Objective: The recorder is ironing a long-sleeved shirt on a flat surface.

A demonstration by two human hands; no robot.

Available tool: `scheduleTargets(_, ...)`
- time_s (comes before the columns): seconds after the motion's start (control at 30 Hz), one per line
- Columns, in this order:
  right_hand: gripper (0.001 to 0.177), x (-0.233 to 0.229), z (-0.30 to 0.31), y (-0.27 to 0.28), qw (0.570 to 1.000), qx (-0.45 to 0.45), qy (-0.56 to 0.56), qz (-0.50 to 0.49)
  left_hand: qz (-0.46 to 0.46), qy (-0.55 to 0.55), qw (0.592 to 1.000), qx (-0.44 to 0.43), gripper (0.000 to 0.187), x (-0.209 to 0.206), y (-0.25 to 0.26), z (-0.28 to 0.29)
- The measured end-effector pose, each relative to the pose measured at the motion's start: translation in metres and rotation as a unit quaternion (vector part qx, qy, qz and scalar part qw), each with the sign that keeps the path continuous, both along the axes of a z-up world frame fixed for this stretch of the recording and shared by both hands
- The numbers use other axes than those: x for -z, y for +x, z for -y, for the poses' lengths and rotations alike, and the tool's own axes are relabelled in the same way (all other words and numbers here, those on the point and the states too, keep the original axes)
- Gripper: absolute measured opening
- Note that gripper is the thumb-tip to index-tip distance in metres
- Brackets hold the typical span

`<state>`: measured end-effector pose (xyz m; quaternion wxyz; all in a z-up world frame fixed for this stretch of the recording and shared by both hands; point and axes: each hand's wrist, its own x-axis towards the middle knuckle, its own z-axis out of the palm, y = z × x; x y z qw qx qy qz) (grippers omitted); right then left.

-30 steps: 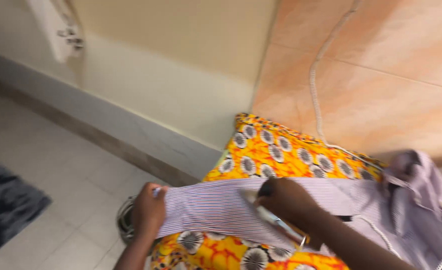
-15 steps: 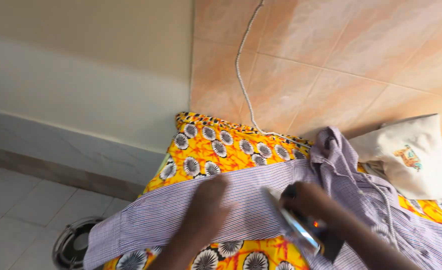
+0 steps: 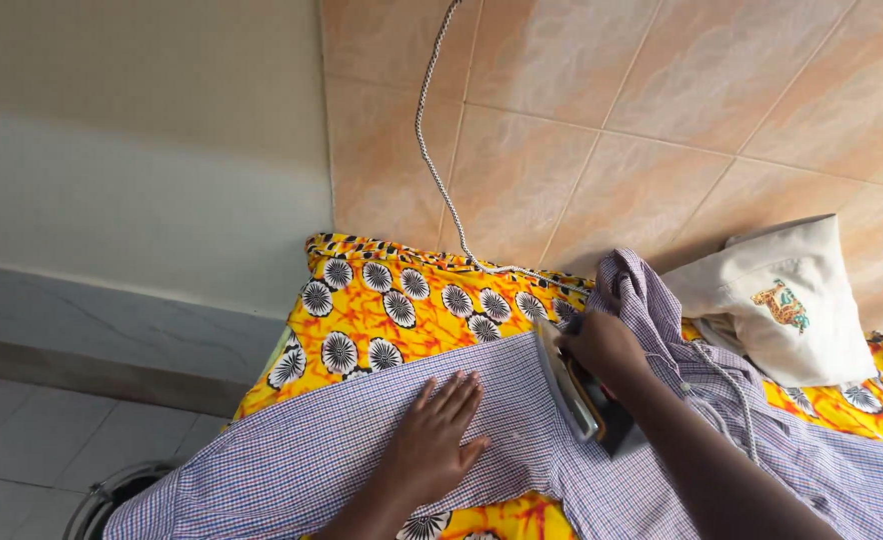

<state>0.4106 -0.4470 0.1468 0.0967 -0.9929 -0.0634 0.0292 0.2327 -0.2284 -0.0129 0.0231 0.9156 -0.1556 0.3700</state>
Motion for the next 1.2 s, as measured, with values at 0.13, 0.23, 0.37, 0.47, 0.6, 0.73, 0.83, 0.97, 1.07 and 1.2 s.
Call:
scheduleTargets(0.13,0.042,-0.009,-0.001,-0.023,0.989,-0.111,-0.03,-0.087,-0.18,-0.046,0.983,0.009,0.074,-0.034,-0.018,0.004)
scheduleTargets(0.23,0.045,-0.014,0.009,-0.046,0.975,-0.199,-0.042,-0.091,-0.196,-0.059,0.979,0.014,0.076,-0.028,-0.011,0.0)
scheduleTargets(0.37,0.048,0.005,0.015,-0.012,0.99,-0.126,-0.065,0.012,-0.307,-0.121,0.943,0.044,0.076,-0.05,-0.015,0.004)
scheduleTargets(0.47,0.045,-0.028,-0.013,-0.04,0.981,-0.171,-0.039,-0.078,-0.343,-0.133,0.929,0.046,0.082,-0.064,-0.024,-0.014)
scheduleTargets(0.6,0.044,-0.035,-0.012,-0.084,0.94,-0.313,-0.069,-0.121,-0.329,-0.236,0.914,0.009,0.084,-0.05,-0.063,-0.05)
scheduleTargets(0.73,0.049,-0.025,-0.036,-0.073,0.95,-0.283,-0.097,-0.091,-0.231,-0.152,0.957,-0.083,0.079,-0.026,-0.114,-0.113)
scheduleTargets(0.83,0.048,-0.028,-0.04,-0.072,0.953,-0.276,-0.072,-0.101,-0.236,-0.131,0.955,-0.122,0.078,-0.032,-0.135,-0.119)
scheduleTargets(0.97,0.053,-0.035,-0.034,-0.111,0.87,-0.457,-0.139,-0.122,-0.237,-0.122,0.953,-0.145,0.08,-0.03,-0.141,-0.128)
scheduleTargets(1.07,0.051,-0.054,-0.032,-0.118,0.917,-0.357,-0.126,-0.127,-0.221,-0.109,0.957,-0.152,0.078,-0.032,-0.144,-0.129)
scheduleTargets(1.2,0.05,-0.04,-0.02,-0.104,0.939,-0.312,-0.08,-0.124,-0.228,-0.119,0.952,-0.168,0.079,-0.032,-0.146,-0.121)
